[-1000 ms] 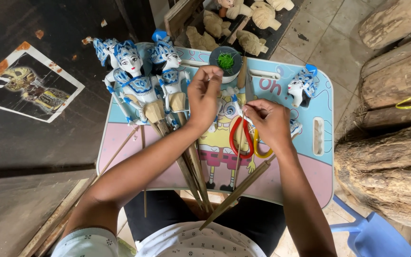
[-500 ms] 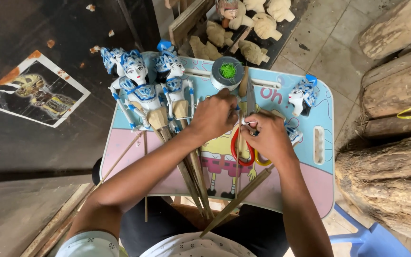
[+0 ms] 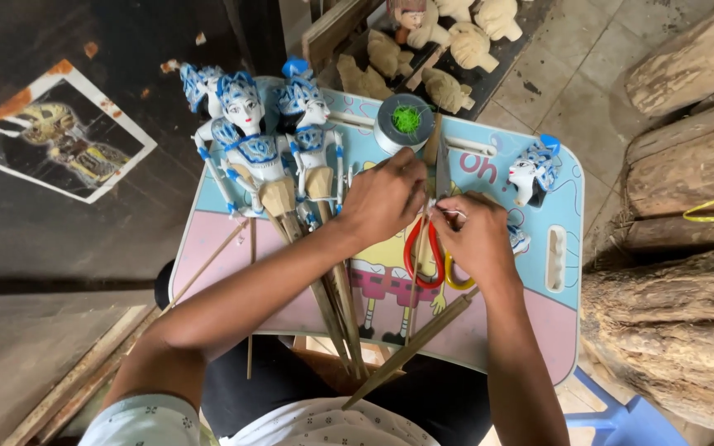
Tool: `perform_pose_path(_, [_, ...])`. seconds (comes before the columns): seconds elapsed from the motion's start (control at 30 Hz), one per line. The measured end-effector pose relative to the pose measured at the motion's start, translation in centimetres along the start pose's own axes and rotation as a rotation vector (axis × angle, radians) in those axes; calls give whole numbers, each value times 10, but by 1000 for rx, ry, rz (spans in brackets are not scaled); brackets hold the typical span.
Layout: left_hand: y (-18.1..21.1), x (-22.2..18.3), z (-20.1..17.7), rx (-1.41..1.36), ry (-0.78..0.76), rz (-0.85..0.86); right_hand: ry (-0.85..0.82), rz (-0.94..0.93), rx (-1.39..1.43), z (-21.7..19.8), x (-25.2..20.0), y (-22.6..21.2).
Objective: Assembling traditional puppets by tying strings and trimming materials with scissors
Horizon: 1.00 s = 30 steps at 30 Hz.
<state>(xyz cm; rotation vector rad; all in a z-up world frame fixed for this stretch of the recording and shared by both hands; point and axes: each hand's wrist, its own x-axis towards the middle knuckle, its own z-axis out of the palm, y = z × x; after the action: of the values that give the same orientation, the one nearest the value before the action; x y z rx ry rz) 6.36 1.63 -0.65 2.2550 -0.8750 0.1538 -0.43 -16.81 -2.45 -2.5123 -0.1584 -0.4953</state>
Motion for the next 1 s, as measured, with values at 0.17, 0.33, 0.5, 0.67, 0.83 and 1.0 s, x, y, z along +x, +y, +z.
perform_pose_path(0.17, [-1,5,6,-366,260,86,126,-26,73,-15,9,-16])
perform_pose_path(0.33, [-2,12,13,-735,367,62,162,-60,190,-15,10,-15])
perform_pose_path(0.5, [8,8,-1,-804,542,17,118,-79,171,-12,8,-23])
perform_pose_path(0.67, [-9,15,3,-829,771,147,95,-71,155,-11,9,-19])
perform_pose_path(0.83, [-9,17,4,-913,850,155,82,-59,134,-8,8,-17])
perform_pose_path(1.0, [-6,15,5,-1023,812,200,66,-78,129,-6,9,-19])
